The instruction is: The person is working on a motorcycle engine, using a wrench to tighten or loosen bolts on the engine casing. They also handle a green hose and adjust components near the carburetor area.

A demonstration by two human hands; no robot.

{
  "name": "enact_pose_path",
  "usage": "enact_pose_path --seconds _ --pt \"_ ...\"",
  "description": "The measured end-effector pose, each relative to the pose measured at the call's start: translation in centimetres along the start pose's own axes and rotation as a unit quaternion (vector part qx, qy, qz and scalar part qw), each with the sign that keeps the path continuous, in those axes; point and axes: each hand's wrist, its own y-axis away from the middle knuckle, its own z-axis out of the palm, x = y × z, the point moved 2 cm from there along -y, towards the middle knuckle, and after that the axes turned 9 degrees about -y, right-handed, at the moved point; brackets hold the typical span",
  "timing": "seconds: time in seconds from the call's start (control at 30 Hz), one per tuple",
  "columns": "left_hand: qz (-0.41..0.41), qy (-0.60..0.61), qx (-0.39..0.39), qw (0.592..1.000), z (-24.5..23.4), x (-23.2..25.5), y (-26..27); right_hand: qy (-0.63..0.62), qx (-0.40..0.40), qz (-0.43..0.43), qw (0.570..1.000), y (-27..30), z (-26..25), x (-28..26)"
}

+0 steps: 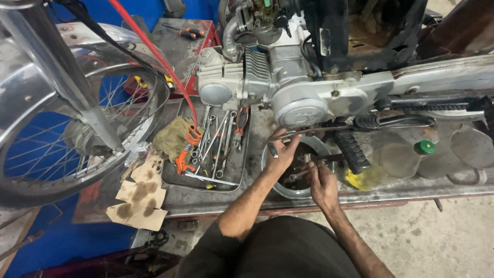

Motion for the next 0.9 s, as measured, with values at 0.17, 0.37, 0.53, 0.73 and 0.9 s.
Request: enact_pose_path --seconds 0.17,0.37,0.53,0.73,0.9 --pt "0.019 0.072 0.028 0.997 0.1 1.1 -0.3 -0.009 -0.016 -0.016 1.0 0.4 -0.3 1.0" --pt "0.021 -0.008 0.031 0.999 0.7 0.8 -0.5 0.011 -0.023 -0.008 1.0 0.8 -0.3 -0.1" --pt "-0.024 0.008 0.013 1.0 1.3 -1.4 0.4 0.048 -0.04 -0.025 0.998 -0.4 0.2 -0.7" --pt "-0.032 -0.008 0.005 0.999 0.7 0.3 -0.4 0.111 -0.053 -0.018 0.992 -2.5 0.5 2.6" --pt "-0.02 -0.021 -0.016 0.999 0.2 0.4 0.6 0.186 -0.101 0.033 0.977 -3.4 1.6 -4.0"
